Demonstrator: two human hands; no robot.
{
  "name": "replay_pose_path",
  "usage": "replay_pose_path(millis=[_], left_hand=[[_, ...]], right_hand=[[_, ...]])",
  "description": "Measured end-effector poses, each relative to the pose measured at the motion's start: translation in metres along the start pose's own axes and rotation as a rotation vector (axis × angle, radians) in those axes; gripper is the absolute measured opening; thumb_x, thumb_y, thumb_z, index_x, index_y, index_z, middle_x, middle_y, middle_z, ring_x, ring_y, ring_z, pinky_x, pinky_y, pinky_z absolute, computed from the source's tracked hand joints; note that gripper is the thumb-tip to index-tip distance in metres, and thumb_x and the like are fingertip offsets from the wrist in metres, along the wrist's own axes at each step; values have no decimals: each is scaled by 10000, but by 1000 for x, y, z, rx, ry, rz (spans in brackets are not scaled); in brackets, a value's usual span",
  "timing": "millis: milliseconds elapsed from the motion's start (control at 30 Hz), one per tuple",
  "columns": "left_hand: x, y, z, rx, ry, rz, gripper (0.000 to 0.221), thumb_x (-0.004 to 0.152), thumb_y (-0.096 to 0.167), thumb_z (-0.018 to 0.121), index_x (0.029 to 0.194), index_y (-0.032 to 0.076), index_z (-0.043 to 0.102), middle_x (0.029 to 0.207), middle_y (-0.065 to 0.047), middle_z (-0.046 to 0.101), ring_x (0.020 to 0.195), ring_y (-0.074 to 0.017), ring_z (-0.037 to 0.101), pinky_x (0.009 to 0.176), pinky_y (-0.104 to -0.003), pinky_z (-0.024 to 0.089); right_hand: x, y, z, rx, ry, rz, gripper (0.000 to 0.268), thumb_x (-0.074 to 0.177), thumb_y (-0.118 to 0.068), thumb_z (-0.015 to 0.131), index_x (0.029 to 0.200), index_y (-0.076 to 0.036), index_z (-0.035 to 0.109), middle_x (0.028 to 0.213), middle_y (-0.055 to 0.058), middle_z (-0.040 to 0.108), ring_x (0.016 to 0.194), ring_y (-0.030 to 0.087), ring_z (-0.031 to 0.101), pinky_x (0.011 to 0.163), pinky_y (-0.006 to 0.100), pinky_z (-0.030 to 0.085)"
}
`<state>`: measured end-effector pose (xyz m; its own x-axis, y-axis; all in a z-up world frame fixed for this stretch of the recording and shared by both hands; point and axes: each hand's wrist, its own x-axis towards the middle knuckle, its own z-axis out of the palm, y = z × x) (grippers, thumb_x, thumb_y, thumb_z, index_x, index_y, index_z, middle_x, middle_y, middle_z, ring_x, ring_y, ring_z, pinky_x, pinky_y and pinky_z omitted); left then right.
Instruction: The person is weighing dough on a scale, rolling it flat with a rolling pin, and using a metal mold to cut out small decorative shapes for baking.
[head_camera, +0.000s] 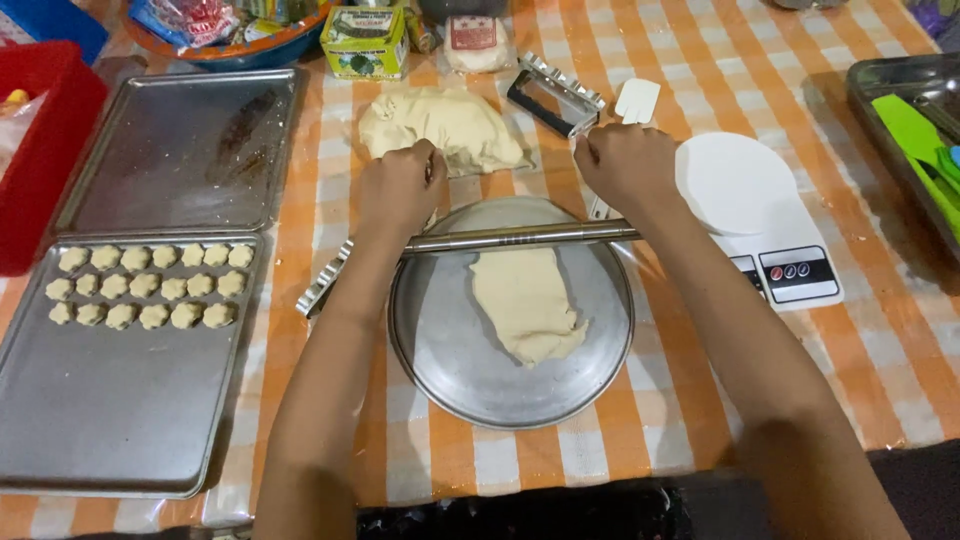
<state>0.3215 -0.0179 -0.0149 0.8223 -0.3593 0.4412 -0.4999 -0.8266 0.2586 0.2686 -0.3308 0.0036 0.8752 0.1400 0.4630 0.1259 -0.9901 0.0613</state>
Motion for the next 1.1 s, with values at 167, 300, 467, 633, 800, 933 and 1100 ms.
replay_pose_path(millis=[167, 300, 467, 633, 800, 933, 1100], left_hand=[[3, 0, -1, 95, 110, 117, 213, 1003, 217, 587, 856, 101, 688, 572, -39, 636, 477, -204, 661, 460, -294, 529], [3, 7, -2, 206, 404, 298, 168, 889, 310, 672, 762, 223, 606, 551, 55, 572, 462, -128, 626, 495, -226, 513], [-15, 19, -19, 2, 390, 308, 155, 869, 280, 722, 876, 156, 630, 645, -3, 577, 612, -200, 668, 567, -306, 547], [-37, 38, -37, -79, 183, 253, 217, 913, 186, 665, 1083, 56, 630, 868, -110, 608, 909, -325, 669, 777, -473, 535], [-62, 62, -65, -71, -237, -39, 524, 1031, 350, 412, 1396, -20, 472, 1374, -252, 501, 1393, -409, 419, 1102, -631, 340], [-92, 92, -96, -40, -299, 19, 597, 1047, 339, 375, 1466, -85, 410, 1514, -353, 395, 1480, -486, 284, 1161, -652, 180], [-146, 83, -69, 134, -378, 126, 741, 1028, 542, 285, 1537, 10, 364, 1561, -224, 433, 1493, -360, 344, 1193, -588, 237]], right_hand=[[7, 6, 18, -57, 57, -23, 427, 1000, -320, 635, 599, -175, 636, 481, -22, 557, 449, 219, 643, 522, 323, 545], [5, 6, 21, -57, 97, -62, 402, 993, -310, 637, 607, -201, 618, 488, -54, 533, 440, 177, 621, 522, 290, 530], [-14, 3, 5, 8, 167, -72, 379, 986, -318, 668, 634, -184, 630, 506, -32, 535, 462, 194, 622, 527, 290, 517], [-32, -9, -15, 102, 272, -103, 331, 977, -316, 724, 681, -182, 664, 550, -46, 567, 523, 178, 647, 572, 303, 541], [-54, -31, -61, 369, -181, -48, 342, 982, -362, 576, 953, -75, 759, 853, 127, 758, 827, 332, 740, 747, 449, 582], [-80, -43, -88, 427, -394, -31, 532, 1046, -451, 403, 1189, -39, 708, 1082, 208, 744, 1071, 420, 696, 936, 556, 522], [-145, -36, -63, 172, -147, -297, 670, 967, -652, 382, 1351, -155, 616, 1360, 94, 662, 1270, 294, 612, 993, 499, 486]])
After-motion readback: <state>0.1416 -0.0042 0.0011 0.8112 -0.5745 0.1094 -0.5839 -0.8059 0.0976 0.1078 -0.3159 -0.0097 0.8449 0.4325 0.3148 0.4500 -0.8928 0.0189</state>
